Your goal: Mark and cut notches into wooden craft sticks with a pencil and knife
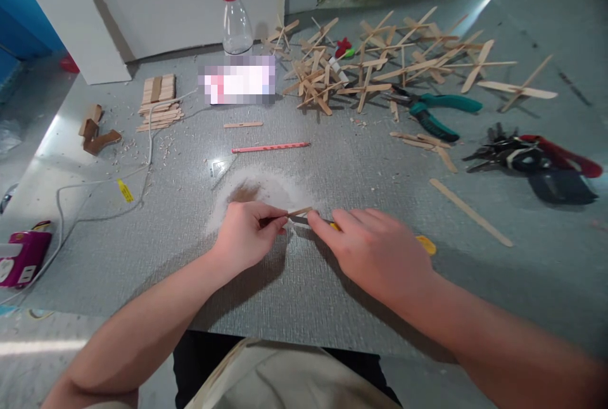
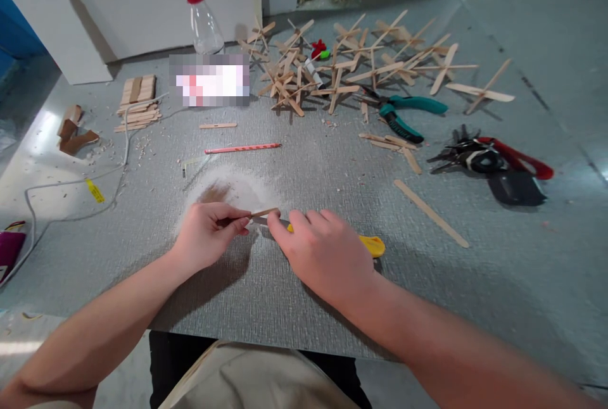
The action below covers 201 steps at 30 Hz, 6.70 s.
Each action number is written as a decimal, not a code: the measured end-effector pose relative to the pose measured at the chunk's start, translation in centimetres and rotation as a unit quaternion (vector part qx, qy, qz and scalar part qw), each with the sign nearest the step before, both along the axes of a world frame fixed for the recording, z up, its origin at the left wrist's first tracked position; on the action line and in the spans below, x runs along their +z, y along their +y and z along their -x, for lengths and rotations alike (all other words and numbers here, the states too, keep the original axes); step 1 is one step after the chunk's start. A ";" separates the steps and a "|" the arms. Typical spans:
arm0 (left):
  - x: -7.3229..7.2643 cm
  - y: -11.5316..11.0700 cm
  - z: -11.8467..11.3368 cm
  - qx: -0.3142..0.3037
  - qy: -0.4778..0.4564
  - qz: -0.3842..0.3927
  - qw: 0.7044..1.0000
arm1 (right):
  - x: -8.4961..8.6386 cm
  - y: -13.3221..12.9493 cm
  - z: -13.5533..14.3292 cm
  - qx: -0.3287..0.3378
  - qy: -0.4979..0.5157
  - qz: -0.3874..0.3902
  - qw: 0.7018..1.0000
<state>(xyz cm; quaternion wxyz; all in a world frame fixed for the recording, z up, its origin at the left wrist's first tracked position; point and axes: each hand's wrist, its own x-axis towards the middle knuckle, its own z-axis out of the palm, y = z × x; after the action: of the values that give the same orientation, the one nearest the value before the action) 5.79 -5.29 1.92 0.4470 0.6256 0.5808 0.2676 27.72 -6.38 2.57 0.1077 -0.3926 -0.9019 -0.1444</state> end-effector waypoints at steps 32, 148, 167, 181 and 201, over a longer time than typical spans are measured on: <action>1.2 -0.9 1.0 -0.103 0.056 -0.544 0.831 | -0.1 -0.1 0.3 0.062 0.215 0.046 0.973; -1.3 1.9 1.3 0.052 -0.342 -0.024 0.938 | -1.0 1.4 -0.7 0.006 0.170 0.057 0.984; -0.6 1.4 1.4 0.111 -0.223 -0.019 0.968 | -1.8 1.5 -0.6 -0.006 0.169 0.101 0.980; -0.8 1.6 1.6 0.091 -0.173 -0.020 0.981 | -2.5 1.7 -0.7 0.023 0.200 0.146 0.969; -0.6 1.1 2.0 -0.105 0.035 -0.163 0.980 | -1.7 3.2 -2.2 0.050 0.243 0.118 0.962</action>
<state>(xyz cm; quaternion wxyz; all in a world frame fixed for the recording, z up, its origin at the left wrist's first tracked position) 3.74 -4.15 1.33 0.3436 0.7567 0.4757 0.2883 29.93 -3.18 0.84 0.2835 -0.3806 -0.8775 0.0685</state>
